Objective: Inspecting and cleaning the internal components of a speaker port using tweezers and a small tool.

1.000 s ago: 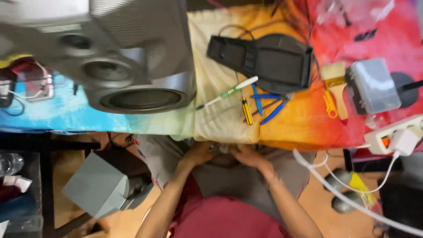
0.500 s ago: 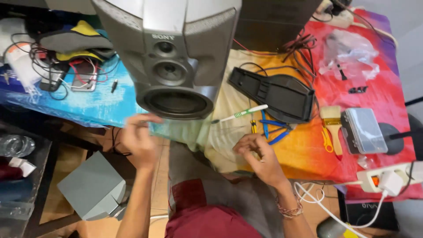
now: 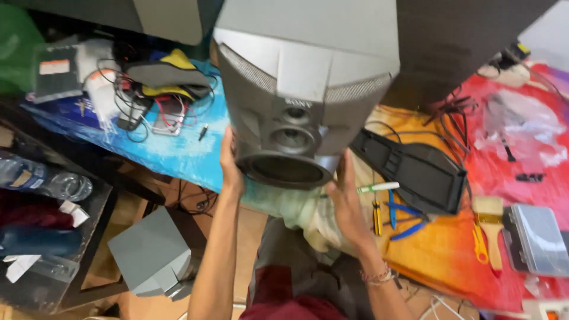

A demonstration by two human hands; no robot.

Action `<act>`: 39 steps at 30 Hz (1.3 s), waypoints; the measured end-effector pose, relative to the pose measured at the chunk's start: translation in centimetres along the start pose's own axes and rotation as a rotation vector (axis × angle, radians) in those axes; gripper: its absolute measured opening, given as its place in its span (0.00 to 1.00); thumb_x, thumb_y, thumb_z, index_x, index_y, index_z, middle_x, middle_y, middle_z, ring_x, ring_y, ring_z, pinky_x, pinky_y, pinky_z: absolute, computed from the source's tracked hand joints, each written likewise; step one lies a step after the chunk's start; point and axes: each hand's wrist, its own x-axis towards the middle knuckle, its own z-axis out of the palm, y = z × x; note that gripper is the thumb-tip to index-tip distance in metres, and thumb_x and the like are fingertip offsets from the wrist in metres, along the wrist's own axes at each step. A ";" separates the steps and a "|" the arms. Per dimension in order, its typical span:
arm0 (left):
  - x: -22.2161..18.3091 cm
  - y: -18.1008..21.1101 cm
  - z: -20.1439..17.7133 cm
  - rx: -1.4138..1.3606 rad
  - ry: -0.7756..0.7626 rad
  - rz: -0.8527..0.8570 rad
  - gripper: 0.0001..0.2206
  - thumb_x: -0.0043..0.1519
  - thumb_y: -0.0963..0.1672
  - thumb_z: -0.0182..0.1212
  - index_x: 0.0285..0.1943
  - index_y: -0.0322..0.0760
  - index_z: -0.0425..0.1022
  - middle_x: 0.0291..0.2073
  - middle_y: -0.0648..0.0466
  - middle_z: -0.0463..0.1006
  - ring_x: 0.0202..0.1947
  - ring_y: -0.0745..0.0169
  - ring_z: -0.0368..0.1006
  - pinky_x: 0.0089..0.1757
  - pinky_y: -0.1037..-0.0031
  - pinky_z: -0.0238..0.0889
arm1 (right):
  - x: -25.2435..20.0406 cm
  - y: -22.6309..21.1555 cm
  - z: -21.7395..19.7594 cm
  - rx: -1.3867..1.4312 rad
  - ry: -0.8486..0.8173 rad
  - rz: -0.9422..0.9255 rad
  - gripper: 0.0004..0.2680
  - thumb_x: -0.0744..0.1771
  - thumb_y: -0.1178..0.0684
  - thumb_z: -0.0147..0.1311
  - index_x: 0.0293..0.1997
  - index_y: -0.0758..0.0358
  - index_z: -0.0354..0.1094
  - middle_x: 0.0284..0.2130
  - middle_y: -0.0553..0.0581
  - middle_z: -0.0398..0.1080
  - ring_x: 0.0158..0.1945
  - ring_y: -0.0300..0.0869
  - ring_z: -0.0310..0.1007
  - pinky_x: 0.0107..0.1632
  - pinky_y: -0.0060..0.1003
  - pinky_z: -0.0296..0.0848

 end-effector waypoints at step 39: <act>-7.6 -5.3 -5.8 0.479 -0.317 0.233 0.41 0.64 0.62 0.45 0.82 0.43 0.45 0.78 0.36 0.47 0.77 0.33 0.40 0.69 0.45 0.34 | -3.4 4.9 -9.2 -0.934 0.046 -0.277 0.05 0.65 0.52 0.61 0.43 0.41 0.77 0.39 0.39 0.75 0.54 0.40 0.70 0.60 0.45 0.60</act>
